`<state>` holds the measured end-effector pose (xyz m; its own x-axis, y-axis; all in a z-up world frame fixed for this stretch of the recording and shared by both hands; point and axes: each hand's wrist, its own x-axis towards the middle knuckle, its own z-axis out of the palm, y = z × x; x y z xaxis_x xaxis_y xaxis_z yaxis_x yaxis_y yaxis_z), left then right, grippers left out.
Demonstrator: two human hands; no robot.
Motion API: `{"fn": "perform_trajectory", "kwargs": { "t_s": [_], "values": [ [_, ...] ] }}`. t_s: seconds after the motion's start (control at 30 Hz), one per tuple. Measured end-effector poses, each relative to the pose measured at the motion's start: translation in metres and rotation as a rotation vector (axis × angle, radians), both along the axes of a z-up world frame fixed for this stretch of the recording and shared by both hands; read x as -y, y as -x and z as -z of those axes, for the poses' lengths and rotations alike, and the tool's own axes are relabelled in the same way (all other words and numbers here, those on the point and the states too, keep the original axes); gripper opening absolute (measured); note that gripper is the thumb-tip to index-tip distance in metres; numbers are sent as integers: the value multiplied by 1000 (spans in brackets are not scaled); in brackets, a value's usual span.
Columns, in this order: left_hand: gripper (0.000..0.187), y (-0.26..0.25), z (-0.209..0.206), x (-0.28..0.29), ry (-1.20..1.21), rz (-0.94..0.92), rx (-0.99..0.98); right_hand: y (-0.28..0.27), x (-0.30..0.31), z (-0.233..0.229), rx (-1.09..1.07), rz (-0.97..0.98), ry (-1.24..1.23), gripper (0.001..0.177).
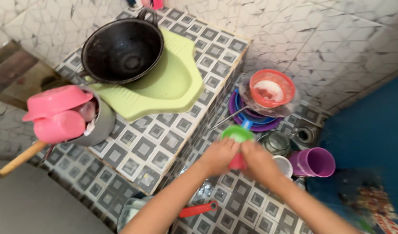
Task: Wash dirty dishes using soap and water in a bathroom wash area.
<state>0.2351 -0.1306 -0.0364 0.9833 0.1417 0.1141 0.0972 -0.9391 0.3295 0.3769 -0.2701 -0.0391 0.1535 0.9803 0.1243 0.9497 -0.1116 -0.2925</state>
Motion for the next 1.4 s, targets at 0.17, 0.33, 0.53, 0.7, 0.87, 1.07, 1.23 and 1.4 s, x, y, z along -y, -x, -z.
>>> {"fn": "perform_trajectory", "kwargs": {
  "t_s": [0.17,0.33,0.53,0.7,0.87,1.07,1.23,1.4],
  "values": [
    [32,-127,-47,-54,-314,23,388,-88,-43,-86,368,178,-215,56],
    [21,-235,-8,-102,-478,10,478,-189,-93,-37,487,280,-190,50],
    [31,-280,65,-104,-398,33,391,-222,-95,20,324,355,-194,36],
    [29,-276,77,-100,-309,35,267,-218,-89,27,320,328,-146,18],
    [32,-255,59,-103,-275,-43,104,-205,-99,4,392,390,192,20],
    [59,-146,-42,-119,-286,-228,343,-149,-149,-55,418,387,35,33],
    [54,8,-101,-147,-13,-529,321,-43,-221,-113,198,241,-6,41],
    [35,175,-103,-148,461,-773,591,79,-305,-91,-152,-117,-154,43]
  ]
}}
